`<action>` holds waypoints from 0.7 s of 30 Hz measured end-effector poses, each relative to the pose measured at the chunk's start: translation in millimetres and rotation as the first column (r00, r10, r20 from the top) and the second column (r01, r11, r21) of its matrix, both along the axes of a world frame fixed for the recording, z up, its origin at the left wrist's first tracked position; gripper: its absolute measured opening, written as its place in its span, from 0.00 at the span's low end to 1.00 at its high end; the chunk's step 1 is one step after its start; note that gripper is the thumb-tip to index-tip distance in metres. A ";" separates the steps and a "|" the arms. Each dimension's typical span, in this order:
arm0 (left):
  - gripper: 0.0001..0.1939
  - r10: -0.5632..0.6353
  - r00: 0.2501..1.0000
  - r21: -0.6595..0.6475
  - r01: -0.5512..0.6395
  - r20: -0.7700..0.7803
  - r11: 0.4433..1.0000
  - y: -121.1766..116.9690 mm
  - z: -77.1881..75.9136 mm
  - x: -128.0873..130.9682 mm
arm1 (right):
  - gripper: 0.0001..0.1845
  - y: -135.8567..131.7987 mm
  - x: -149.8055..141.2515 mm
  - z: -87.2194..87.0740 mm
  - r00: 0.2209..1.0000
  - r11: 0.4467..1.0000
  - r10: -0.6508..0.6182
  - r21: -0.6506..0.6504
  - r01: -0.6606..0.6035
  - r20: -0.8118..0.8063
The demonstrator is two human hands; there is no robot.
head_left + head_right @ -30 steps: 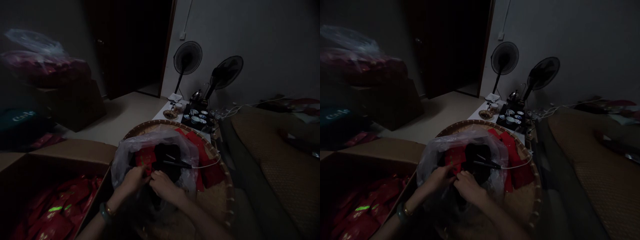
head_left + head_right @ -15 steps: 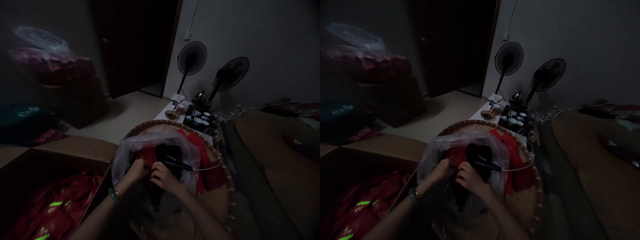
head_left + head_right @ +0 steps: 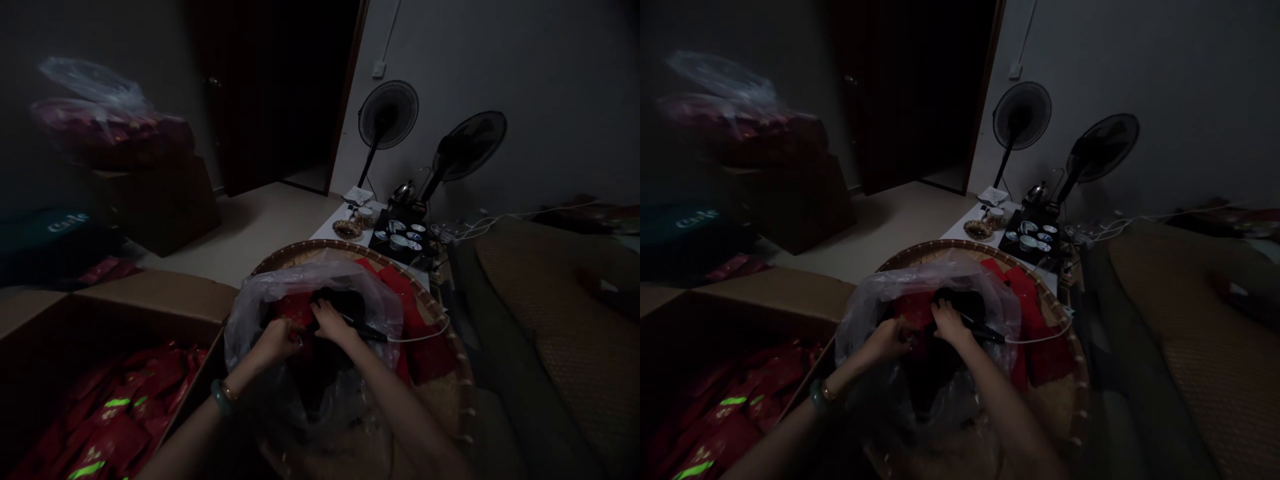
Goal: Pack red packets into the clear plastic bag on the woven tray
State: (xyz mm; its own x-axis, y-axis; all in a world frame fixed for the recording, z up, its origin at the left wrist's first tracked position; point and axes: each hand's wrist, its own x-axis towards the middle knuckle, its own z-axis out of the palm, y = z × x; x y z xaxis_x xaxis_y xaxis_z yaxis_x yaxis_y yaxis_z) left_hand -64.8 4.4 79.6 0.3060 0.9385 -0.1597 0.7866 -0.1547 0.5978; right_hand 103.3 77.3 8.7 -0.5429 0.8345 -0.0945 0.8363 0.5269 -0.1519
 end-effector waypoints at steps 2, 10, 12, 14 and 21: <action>0.24 0.029 1.000 0.058 -0.030 0.007 0.998 -0.5 6.4 -1.2 | 0.40 -1.3 -0.8 -0.7 1.000 1.000 0.008 0.000 -0.008 0.009; 0.20 -0.057 0.998 0.028 0.056 0.011 0.998 -2.0 -1.2 4.4 | 0.30 -2.8 -0.7 0.7 1.000 1.000 -0.011 0.023 0.010 0.013; 0.20 -0.050 0.998 0.019 0.049 0.027 0.999 -1.6 -5.8 5.2 | 0.30 -2.0 -0.5 1.2 1.000 1.000 -0.014 0.012 0.015 -0.024; 0.20 -0.052 0.998 0.001 0.052 0.028 0.999 -0.9 -7.8 4.8 | 0.26 0.1 0.7 1.5 0.998 1.000 -0.003 -0.003 0.002 -0.060; 0.20 -0.029 0.996 -0.006 0.030 0.085 1.000 -0.5 -2.4 0.9 | 0.15 11.0 9.1 1.3 0.981 0.999 0.010 -0.045 -0.019 -0.194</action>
State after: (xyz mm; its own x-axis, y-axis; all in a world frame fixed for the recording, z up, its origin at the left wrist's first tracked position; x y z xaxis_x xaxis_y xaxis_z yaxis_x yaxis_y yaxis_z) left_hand -64.0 3.9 77.2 0.3461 0.9279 -0.1390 0.7280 -0.1721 0.6636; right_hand 112.4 88.3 10.0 -0.5668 0.8235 -0.0249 0.7809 0.5273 -0.3348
